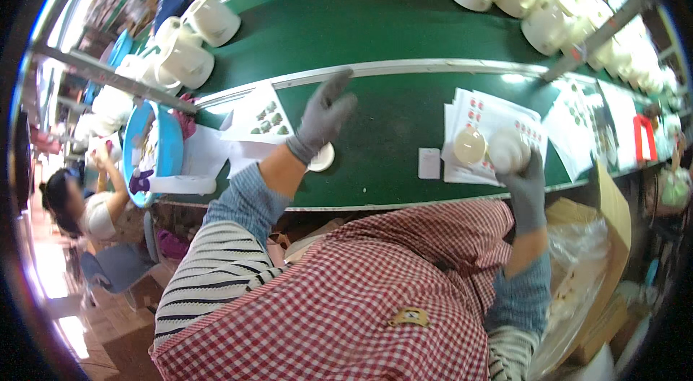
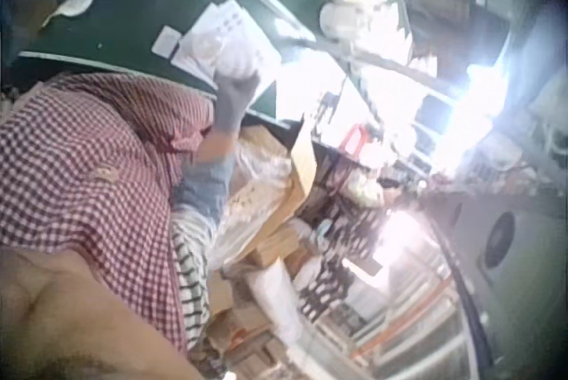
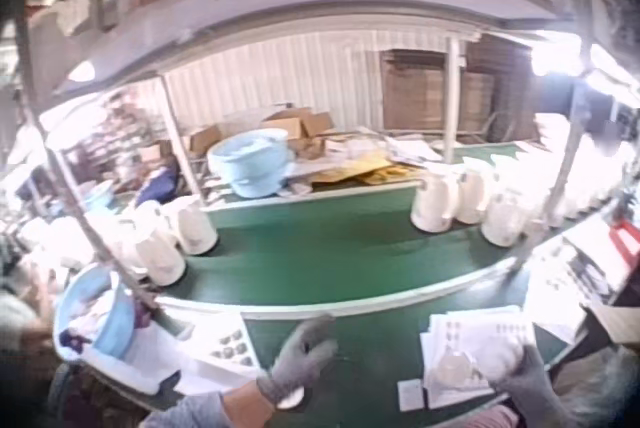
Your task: The person repeatedly picks up white ceramic pitchers, applies a small round sticker to the side of each pitcher, and places the finished pitchers on a green conveyor belt. The person also handles small white ceramic lids, placing them into a plastic bag.
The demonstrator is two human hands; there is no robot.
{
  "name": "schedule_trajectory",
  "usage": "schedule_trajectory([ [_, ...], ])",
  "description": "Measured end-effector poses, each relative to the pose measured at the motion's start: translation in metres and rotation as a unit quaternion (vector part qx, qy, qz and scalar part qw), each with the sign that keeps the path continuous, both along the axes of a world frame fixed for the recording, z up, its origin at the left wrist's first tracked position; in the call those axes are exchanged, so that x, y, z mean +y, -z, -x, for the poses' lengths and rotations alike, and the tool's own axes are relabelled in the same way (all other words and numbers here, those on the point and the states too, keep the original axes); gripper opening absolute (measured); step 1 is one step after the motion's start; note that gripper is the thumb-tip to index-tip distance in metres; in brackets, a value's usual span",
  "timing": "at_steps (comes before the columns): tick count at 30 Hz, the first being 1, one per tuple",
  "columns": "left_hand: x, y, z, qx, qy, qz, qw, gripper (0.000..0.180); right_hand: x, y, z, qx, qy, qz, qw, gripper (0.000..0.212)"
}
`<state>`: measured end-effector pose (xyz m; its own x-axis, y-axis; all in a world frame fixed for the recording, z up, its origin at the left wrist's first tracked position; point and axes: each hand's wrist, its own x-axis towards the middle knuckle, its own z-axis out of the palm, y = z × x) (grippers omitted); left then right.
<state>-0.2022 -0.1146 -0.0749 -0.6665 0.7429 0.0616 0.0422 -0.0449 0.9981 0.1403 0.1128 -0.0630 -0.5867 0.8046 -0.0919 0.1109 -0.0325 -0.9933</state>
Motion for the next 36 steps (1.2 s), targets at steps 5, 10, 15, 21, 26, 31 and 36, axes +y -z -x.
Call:
schedule_trajectory([
  [5,-0.01,0.009,0.154,-0.007,-0.266,-0.027,0.964,0.059,-0.062,-0.038,-0.045,-0.156,-0.235,-0.077,0.956,0.067],
  [10,-0.09,-0.012,0.311,0.222,-0.477,0.389,0.756,0.078,-0.113,-0.055,-0.053,-0.209,-0.31,0.123,0.919,0.081],
  [15,-0.161,-0.046,0.382,0.236,-0.522,0.542,0.615,0.095,-0.142,-0.032,-0.043,-0.061,-0.222,0.154,0.961,0.083],
  [21,-0.208,-0.077,0.4,0.273,-0.421,0.668,0.55,0.094,-0.179,-0.056,0.0,0.011,-0.062,0.412,0.909,0.082],
  [26,-0.197,-0.08,0.403,0.24,-0.351,0.713,0.557,0.073,-0.175,-0.036,-0.01,0.009,-0.014,0.415,0.91,0.082],
  [31,-0.182,-0.057,0.371,0.377,-0.402,0.663,0.507,0.046,-0.169,-0.027,-0.037,0.02,0.035,0.397,0.917,0.081],
  [36,-0.13,-0.067,0.34,0.524,-0.288,0.556,0.578,0.036,-0.161,-0.006,-0.104,0.049,0.097,0.36,0.926,0.082],
])
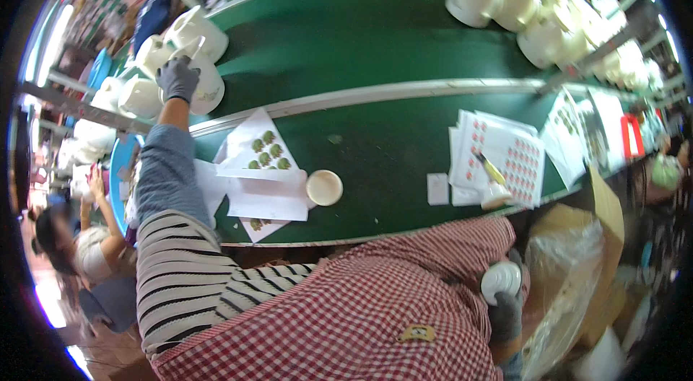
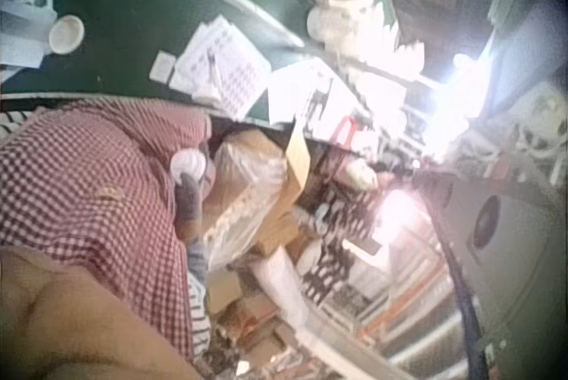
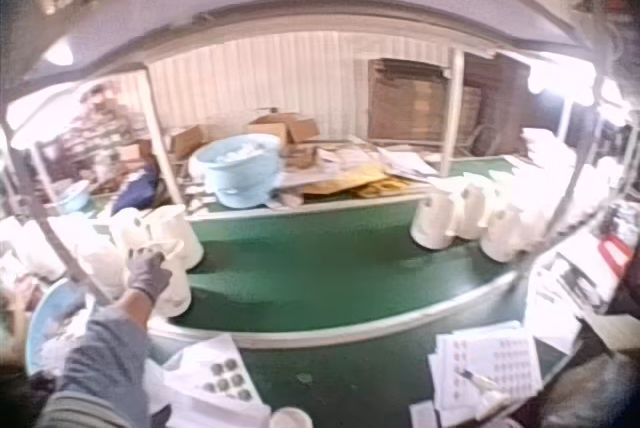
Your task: The person repeatedly picks up white ceramic pitchers, applies a small round sticker to the side of each pitcher, and places the finished pitchers on a green conveyor belt. The person also handles small white ceramic lids, placing them into a plastic bag.
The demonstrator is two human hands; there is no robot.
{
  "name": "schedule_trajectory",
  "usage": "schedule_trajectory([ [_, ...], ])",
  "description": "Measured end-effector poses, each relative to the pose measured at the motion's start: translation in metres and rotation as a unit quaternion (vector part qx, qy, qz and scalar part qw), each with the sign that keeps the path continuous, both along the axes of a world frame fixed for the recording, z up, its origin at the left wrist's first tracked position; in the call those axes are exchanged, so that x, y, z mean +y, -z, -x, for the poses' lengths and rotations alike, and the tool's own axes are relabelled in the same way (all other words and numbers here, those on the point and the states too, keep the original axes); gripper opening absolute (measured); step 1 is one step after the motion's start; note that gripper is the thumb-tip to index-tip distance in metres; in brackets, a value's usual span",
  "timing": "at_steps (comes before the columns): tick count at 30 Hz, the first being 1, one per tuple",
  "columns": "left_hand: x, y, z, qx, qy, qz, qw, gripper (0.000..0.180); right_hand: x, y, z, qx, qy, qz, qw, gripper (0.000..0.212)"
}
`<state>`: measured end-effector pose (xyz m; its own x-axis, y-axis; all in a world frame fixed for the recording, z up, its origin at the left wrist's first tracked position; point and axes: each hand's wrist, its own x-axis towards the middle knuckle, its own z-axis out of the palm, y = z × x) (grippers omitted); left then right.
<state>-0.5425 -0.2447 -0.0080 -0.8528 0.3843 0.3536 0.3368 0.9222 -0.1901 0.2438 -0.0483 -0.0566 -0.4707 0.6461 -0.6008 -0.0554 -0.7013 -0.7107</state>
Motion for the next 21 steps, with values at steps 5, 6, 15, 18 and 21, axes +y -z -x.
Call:
schedule_trajectory([
  [5,0.052,-0.031,-0.084,-0.234,0.271,-0.248,0.9,0.039,0.006,-0.013,-0.014,-0.024,0.023,-0.184,0.982,0.08],
  [6,0.068,-0.041,-0.12,-0.28,0.317,-0.273,0.864,0.034,0.004,-0.021,-0.008,-0.038,0.034,-0.226,0.973,0.081],
  [15,0.16,-0.111,-0.437,-0.235,0.743,-0.133,0.612,0.041,-0.002,-0.076,-0.051,-0.065,0.143,-0.411,0.898,0.106],
  [18,0.161,-0.107,-0.517,-0.233,0.795,-0.028,0.559,0.037,-0.008,-0.112,-0.034,0.005,0.161,-0.448,0.879,0.105],
  [21,0.158,-0.086,-0.581,-0.271,0.803,0.088,0.524,0.039,-0.01,-0.107,-0.027,0.042,0.13,-0.455,0.88,0.098],
])
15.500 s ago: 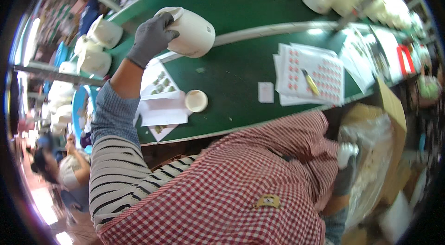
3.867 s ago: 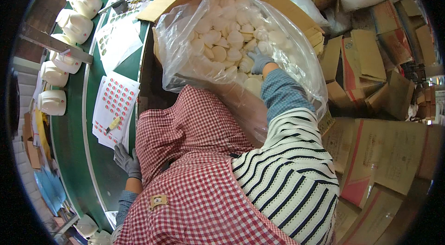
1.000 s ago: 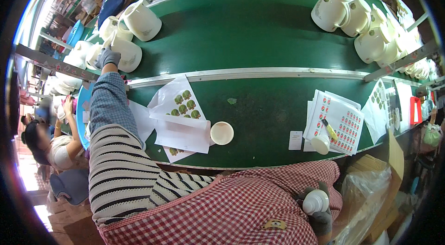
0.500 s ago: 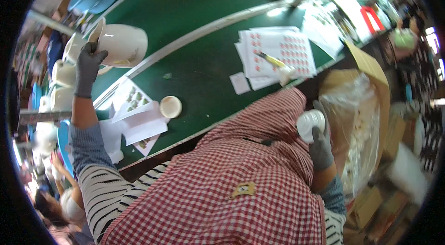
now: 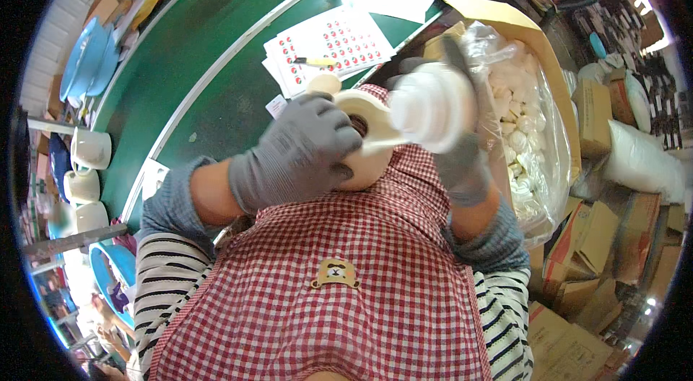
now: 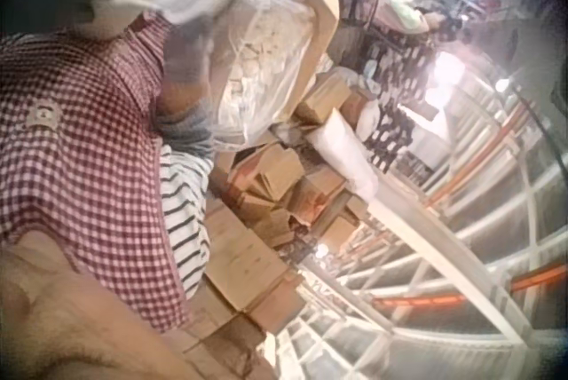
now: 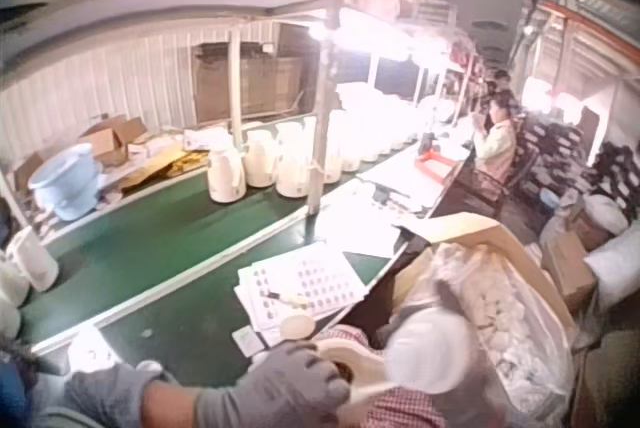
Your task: The person repeatedly picks up white ceramic pitchers, applies a small round sticker to the side of each pitcher, and places the finished pitchers on a green conveyor belt. The person also handles small white ceramic lids, placing them into a plastic bag.
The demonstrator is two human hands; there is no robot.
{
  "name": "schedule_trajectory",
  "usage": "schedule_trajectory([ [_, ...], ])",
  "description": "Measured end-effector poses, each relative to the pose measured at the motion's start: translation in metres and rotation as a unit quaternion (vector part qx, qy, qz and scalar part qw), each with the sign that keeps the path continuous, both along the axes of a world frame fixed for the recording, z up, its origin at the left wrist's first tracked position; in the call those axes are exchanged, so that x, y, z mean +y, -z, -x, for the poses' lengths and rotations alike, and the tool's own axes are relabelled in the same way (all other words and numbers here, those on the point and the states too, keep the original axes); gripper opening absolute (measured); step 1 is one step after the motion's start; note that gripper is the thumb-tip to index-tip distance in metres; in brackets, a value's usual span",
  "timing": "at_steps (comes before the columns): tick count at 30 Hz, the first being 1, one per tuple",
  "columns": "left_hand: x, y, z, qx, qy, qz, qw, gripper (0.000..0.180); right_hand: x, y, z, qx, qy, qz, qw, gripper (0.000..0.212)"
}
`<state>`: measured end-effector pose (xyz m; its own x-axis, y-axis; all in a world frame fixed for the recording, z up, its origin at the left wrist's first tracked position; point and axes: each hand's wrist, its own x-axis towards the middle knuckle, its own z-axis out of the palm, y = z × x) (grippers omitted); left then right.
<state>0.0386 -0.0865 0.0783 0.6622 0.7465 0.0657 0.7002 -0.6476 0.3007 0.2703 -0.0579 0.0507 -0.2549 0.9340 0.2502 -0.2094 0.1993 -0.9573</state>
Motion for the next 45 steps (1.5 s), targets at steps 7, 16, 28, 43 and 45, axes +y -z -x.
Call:
schedule_trajectory([
  [7,0.037,0.075,0.018,-0.468,-0.11,0.26,0.837,0.1,0.003,0.023,-0.006,0.088,-0.02,0.058,0.994,0.094],
  [16,-0.008,0.027,0.015,-0.296,-0.178,0.124,0.93,0.047,-0.006,0.001,-0.032,0.061,-0.103,0.038,0.992,0.09],
  [28,-0.016,0.031,-0.022,-0.231,-0.141,0.041,0.962,0.043,0.005,-0.011,-0.041,-0.396,-0.136,-0.306,0.855,0.09],
  [43,-0.016,0.035,-0.029,-0.212,-0.124,0.04,0.969,0.045,0.004,0.005,-0.046,-0.452,-0.145,-0.376,0.796,0.087],
  [45,-0.016,0.035,-0.03,-0.204,-0.118,0.043,0.971,0.045,0.006,0.007,-0.049,-0.456,-0.152,-0.385,0.788,0.088],
])
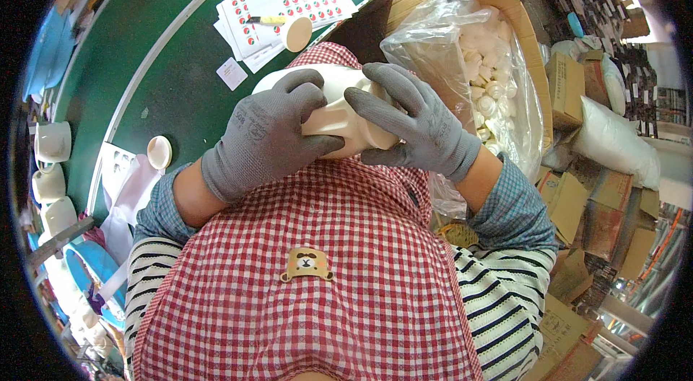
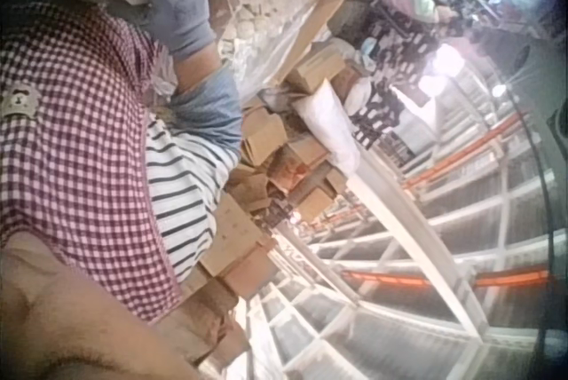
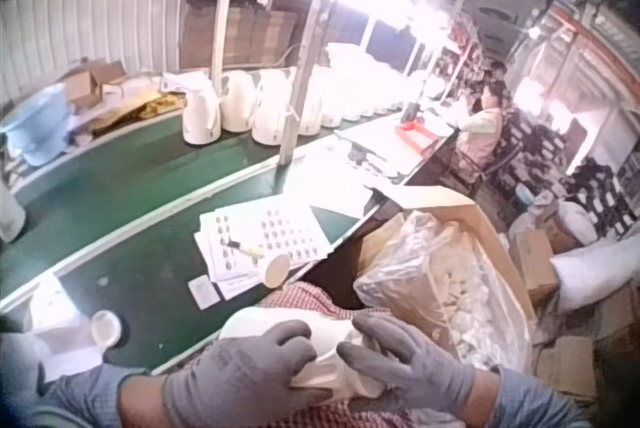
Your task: The person repeatedly picks up white ceramic pitchers, applies a small round sticker to the side of each pitcher, and places the finished pitchers on a green conveyor belt. The person also handles small white ceramic lids, placing them into a plastic bag.
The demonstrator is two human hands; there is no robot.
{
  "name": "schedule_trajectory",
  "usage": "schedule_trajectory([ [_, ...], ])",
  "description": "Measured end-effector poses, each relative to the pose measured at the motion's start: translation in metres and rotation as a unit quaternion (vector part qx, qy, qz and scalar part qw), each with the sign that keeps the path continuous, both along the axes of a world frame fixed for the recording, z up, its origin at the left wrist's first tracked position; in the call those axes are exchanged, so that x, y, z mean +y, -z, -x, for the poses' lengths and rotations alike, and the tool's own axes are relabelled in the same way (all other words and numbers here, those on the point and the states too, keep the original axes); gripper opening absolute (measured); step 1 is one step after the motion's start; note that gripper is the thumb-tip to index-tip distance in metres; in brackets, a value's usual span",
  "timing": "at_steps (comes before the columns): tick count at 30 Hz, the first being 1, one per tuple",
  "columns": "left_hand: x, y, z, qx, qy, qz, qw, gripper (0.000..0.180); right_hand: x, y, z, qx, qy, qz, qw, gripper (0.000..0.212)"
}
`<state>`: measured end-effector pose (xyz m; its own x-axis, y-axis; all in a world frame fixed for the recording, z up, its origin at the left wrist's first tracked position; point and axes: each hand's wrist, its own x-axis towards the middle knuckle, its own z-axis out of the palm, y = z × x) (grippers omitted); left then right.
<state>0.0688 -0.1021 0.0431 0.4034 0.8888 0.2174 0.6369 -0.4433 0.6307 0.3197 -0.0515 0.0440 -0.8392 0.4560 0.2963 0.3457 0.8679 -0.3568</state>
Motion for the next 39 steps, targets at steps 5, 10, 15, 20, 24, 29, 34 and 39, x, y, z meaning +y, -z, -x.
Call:
schedule_trajectory([
  [5,-0.001,0.001,-0.001,0.0,0.007,-0.012,1.0,0.043,0.005,0.002,-0.003,-0.007,-0.033,-0.022,0.999,0.09],
  [10,0.006,0.001,0.005,-0.023,0.016,0.0,1.0,0.042,0.012,-0.001,-0.003,-0.028,-0.078,-0.081,0.993,0.087],
  [15,0.021,-0.001,0.01,-0.016,0.035,-0.018,0.999,0.042,0.024,-0.008,0.004,-0.064,-0.119,-0.123,0.983,0.084],
  [20,0.016,0.006,0.011,-0.062,0.022,-0.04,0.997,0.042,0.018,0.003,0.007,0.011,-0.044,-0.02,0.999,0.086],
  [24,0.012,0.009,0.006,-0.048,0.011,-0.026,0.998,0.042,0.001,0.009,0.007,0.006,0.009,-0.059,0.998,0.089],
  [29,0.016,0.001,0.0,-0.007,0.003,0.027,1.0,0.042,-0.003,-0.003,0.012,-0.027,0.116,0.075,0.99,0.095],
  [34,0.016,0.003,0.001,-0.029,0.004,-0.002,1.0,0.043,0.004,-0.029,0.004,-0.074,0.06,-0.006,0.995,0.089],
  [39,0.013,0.004,-0.004,-0.014,0.004,0.006,1.0,0.043,0.002,-0.038,0.014,-0.181,0.249,0.173,0.935,0.083],
])
